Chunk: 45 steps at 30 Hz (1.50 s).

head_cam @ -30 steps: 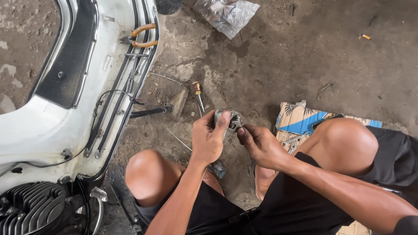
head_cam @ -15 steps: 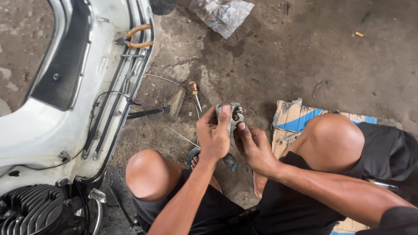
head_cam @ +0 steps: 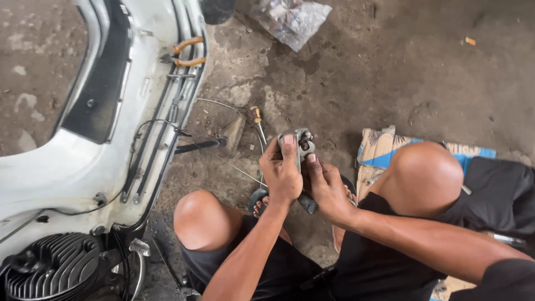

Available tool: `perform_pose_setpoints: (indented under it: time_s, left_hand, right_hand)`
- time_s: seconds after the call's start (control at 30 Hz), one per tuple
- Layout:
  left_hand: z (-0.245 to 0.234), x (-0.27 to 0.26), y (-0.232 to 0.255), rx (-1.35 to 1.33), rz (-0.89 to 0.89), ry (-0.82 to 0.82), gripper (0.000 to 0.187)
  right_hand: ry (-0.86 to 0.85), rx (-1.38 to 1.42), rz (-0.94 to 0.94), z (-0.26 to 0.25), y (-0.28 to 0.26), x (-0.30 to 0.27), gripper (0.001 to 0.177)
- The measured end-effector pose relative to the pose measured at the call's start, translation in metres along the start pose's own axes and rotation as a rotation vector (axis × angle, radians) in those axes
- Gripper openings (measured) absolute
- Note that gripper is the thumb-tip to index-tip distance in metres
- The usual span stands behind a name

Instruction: Attaching a mechanical cable to a lever assembly and tightening it with a wrench.

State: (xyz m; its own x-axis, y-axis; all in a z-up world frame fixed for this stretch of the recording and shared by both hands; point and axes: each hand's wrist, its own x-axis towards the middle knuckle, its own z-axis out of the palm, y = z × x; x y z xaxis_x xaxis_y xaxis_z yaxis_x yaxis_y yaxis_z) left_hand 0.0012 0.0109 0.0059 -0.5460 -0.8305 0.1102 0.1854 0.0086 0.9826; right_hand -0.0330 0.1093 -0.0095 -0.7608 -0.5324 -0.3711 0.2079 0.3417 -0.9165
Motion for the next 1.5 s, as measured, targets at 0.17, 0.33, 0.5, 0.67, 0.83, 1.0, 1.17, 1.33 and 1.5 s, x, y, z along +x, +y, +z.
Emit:
perform_pose_setpoints:
  time_s: [0.17, 0.33, 0.5, 0.67, 0.83, 1.0, 1.17, 1.33, 1.5]
  left_hand:
    - [-0.009, 0.021, 0.007, 0.05, -0.024, -0.022, 0.036]
    - [-0.023, 0.022, 0.02, 0.103, -0.199, -0.097, 0.042]
    - [-0.031, 0.024, 0.017, 0.174, -0.267, -0.193, 0.042]
    - [-0.034, 0.024, 0.02, 0.244, -0.263, -0.241, 0.045]
    - [-0.032, 0.022, 0.031, 0.313, -0.265, -0.284, 0.047]
    - [-0.029, 0.015, 0.042, 0.35, -0.268, -0.315, 0.048]
    - [-0.029, 0.007, 0.043, 0.333, -0.213, -0.303, 0.049]
    - [-0.027, -0.004, 0.05, 0.318, -0.16, -0.304, 0.052]
    - [-0.03, -0.014, 0.047, 0.268, -0.101, -0.337, 0.04]
  right_hand:
    - [-0.15, 0.028, -0.124, -0.011, -0.029, 0.01, 0.058]
    - [-0.178, -0.2, -0.179, -0.038, -0.018, 0.013, 0.051]
    - [-0.284, -0.273, -0.361, -0.052, -0.023, 0.024, 0.042]
    - [-0.325, -0.331, -0.346, -0.057, -0.043, 0.015, 0.04]
    - [-0.36, -0.366, -0.295, -0.064, -0.055, 0.012, 0.04]
    - [-0.401, -0.379, -0.298, -0.066, -0.063, 0.01, 0.039]
    - [-0.387, -0.385, -0.378, -0.063, -0.043, 0.01, 0.041]
    - [-0.357, -0.342, -0.358, -0.06, -0.025, -0.008, 0.039]
    - [-0.31, -0.197, -0.352, -0.055, -0.007, -0.018, 0.044]
